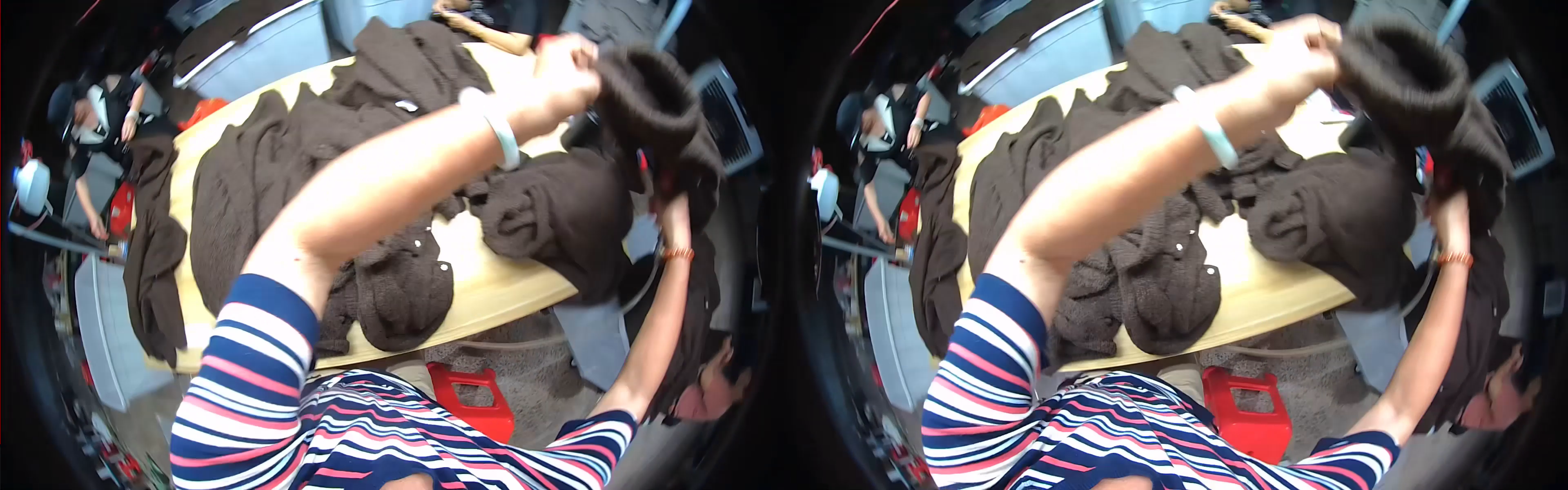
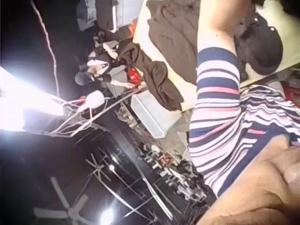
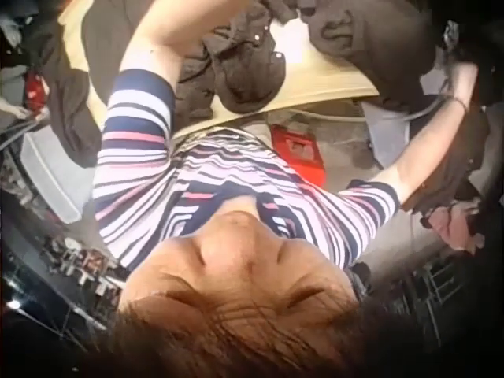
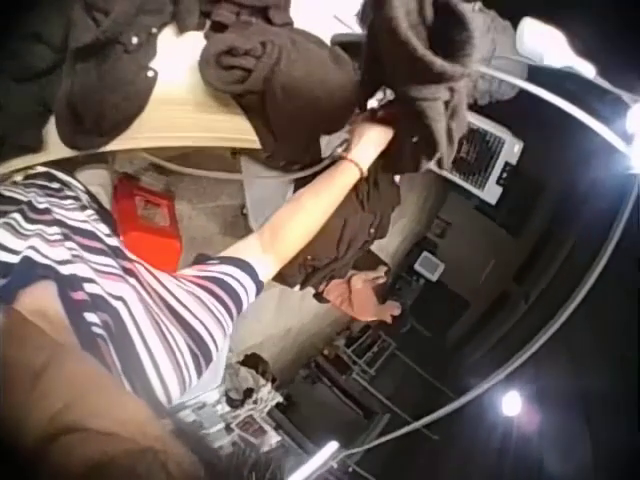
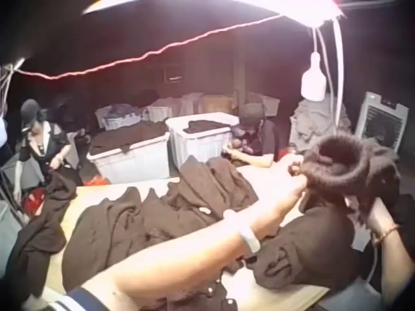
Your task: Trimming loose threads from brown garments using scissors.
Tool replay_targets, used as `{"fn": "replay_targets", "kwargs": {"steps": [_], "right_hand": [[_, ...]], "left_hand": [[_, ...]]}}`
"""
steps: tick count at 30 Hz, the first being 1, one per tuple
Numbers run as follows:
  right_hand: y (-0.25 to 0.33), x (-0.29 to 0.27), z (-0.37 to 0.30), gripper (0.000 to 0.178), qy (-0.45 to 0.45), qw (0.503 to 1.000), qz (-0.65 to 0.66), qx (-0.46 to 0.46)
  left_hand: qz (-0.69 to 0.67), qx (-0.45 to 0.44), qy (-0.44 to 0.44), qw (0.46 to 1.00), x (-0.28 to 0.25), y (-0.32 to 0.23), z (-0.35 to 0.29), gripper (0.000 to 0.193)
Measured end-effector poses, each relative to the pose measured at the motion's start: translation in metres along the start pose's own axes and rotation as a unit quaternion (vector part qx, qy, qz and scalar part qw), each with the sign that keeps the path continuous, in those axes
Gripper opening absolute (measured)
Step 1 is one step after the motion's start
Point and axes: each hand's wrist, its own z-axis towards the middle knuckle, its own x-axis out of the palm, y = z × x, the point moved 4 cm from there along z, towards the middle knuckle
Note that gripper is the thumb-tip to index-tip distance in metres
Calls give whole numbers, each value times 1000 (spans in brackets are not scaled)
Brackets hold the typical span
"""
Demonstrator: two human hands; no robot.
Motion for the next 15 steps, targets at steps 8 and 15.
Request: {"fn": "replay_targets", "kwargs": {"steps": [8, 15], "right_hand": [[-95, 212, -193, 10, 141, 968, 192, 78], [26, 184, -296, 18, 128, 961, 212, 123]], "left_hand": [[473, -64, 131, 869, -161, -15, -245, 29], [740, -151, -14, 656, -324, -168, -381, 60]]}}
